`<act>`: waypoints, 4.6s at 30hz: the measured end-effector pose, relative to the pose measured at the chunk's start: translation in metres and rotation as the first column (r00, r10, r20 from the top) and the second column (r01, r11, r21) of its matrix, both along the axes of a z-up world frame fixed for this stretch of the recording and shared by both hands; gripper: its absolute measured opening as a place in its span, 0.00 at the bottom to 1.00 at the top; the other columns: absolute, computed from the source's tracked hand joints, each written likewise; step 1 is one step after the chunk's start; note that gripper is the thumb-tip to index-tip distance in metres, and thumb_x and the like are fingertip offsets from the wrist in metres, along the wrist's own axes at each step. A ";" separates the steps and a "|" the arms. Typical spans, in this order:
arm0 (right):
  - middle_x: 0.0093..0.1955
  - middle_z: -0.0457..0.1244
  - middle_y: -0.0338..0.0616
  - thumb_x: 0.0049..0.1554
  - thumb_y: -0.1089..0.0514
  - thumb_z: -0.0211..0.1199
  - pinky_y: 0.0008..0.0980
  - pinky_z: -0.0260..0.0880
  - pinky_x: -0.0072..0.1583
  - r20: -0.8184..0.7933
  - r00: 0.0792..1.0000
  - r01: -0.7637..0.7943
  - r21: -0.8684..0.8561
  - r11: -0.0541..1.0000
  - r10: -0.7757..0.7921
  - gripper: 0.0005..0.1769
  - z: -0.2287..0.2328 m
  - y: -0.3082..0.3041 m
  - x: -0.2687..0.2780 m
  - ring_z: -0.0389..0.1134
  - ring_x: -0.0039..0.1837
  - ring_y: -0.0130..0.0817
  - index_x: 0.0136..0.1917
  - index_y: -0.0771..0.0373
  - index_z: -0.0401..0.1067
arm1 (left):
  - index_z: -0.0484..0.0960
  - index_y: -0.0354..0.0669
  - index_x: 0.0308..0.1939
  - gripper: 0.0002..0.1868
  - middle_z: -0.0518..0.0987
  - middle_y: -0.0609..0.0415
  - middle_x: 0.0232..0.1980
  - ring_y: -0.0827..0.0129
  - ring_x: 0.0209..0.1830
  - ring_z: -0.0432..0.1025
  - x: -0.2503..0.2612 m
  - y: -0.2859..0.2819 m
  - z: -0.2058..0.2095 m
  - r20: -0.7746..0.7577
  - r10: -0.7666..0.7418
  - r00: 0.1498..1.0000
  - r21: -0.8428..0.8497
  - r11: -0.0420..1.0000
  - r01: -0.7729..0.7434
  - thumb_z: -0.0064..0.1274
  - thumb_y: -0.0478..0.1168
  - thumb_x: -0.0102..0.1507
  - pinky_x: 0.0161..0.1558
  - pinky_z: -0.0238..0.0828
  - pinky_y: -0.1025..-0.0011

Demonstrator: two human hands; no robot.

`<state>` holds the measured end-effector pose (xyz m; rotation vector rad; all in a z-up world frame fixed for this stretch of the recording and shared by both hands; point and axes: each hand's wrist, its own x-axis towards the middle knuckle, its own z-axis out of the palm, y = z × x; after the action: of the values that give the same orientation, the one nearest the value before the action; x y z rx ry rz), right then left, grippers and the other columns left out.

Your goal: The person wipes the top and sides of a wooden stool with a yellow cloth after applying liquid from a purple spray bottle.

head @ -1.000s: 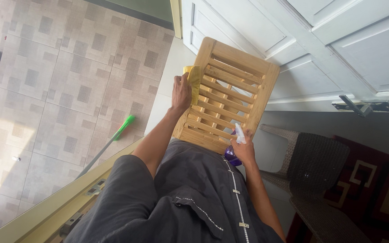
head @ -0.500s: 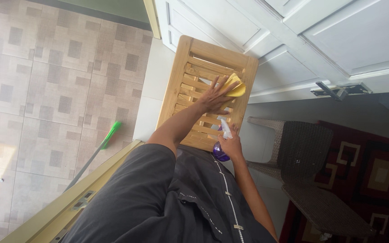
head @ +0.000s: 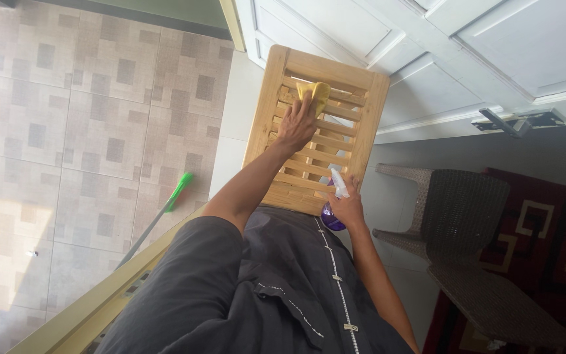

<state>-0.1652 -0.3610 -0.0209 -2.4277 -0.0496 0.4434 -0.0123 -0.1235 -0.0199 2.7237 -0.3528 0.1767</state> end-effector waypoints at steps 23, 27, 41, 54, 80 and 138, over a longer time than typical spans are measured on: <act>0.77 0.53 0.69 0.51 0.55 0.64 0.57 0.55 0.73 0.034 0.999 -0.041 0.092 0.995 0.038 0.37 0.005 0.000 -0.001 0.46 0.76 0.81 0.74 0.48 0.63 | 0.84 0.47 0.50 0.13 0.66 0.47 0.67 0.59 0.59 0.68 0.057 -0.036 -0.025 0.081 -0.364 0.928 0.345 0.884 0.317 0.48 0.36 0.65 0.58 0.73 0.66; 0.77 0.45 0.81 0.51 0.55 0.67 0.58 0.53 0.73 0.023 0.997 -0.073 0.025 0.997 0.072 0.38 -0.002 -0.003 0.000 0.40 0.77 0.84 0.74 0.49 0.63 | 0.79 0.43 0.56 0.18 0.68 0.45 0.63 0.53 0.57 0.69 0.049 0.047 -0.016 0.097 -0.109 0.989 0.224 0.971 0.085 0.51 0.32 0.62 0.54 0.76 0.59; 0.77 0.40 0.85 0.50 0.55 0.65 0.60 0.45 0.75 -0.176 0.984 -0.042 -0.060 0.997 0.031 0.32 0.026 0.019 0.014 0.32 0.79 0.82 0.69 0.47 0.69 | 0.67 0.21 0.61 0.31 0.65 0.28 0.60 0.39 0.56 0.69 -0.113 0.010 0.055 -0.480 0.023 0.877 -0.001 1.000 -0.027 0.56 0.31 0.54 0.49 0.79 0.54; 0.77 0.41 0.83 0.51 0.50 0.69 0.57 0.54 0.73 -0.106 0.992 -0.070 -0.056 0.996 0.063 0.35 0.006 0.008 0.009 0.37 0.78 0.82 0.72 0.45 0.66 | 0.69 0.45 0.71 0.26 0.55 0.49 0.77 0.58 0.61 0.64 0.039 -0.042 -0.020 0.096 -0.531 0.842 0.239 0.833 0.498 0.44 0.33 0.68 0.60 0.69 0.52; 0.86 0.24 0.62 0.54 0.55 0.71 0.70 0.38 0.78 0.377 0.839 -0.329 -0.221 0.918 0.391 0.54 0.066 0.140 0.181 0.26 0.86 0.62 0.86 0.49 0.46 | 0.45 0.58 0.80 0.41 0.37 0.35 0.82 0.33 0.82 0.32 -0.097 0.060 0.058 -0.422 0.467 0.777 0.105 0.876 -0.470 0.40 0.64 0.68 0.70 0.38 0.29; 0.43 0.71 0.48 0.60 0.61 0.62 0.38 0.73 0.56 0.400 0.916 -0.073 0.195 0.978 -0.011 0.21 0.040 0.157 0.152 0.75 0.52 0.42 0.66 0.69 0.72 | 0.43 0.64 0.82 0.50 0.36 0.62 0.86 0.58 0.85 0.27 0.062 0.089 0.008 -0.339 0.000 0.941 0.081 0.996 0.030 0.40 0.74 0.62 0.76 0.14 0.35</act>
<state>-0.0129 -0.2043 0.0186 -2.2747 -0.2973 -0.0522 0.0494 -0.0350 -0.0123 2.7643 -0.2856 -0.3174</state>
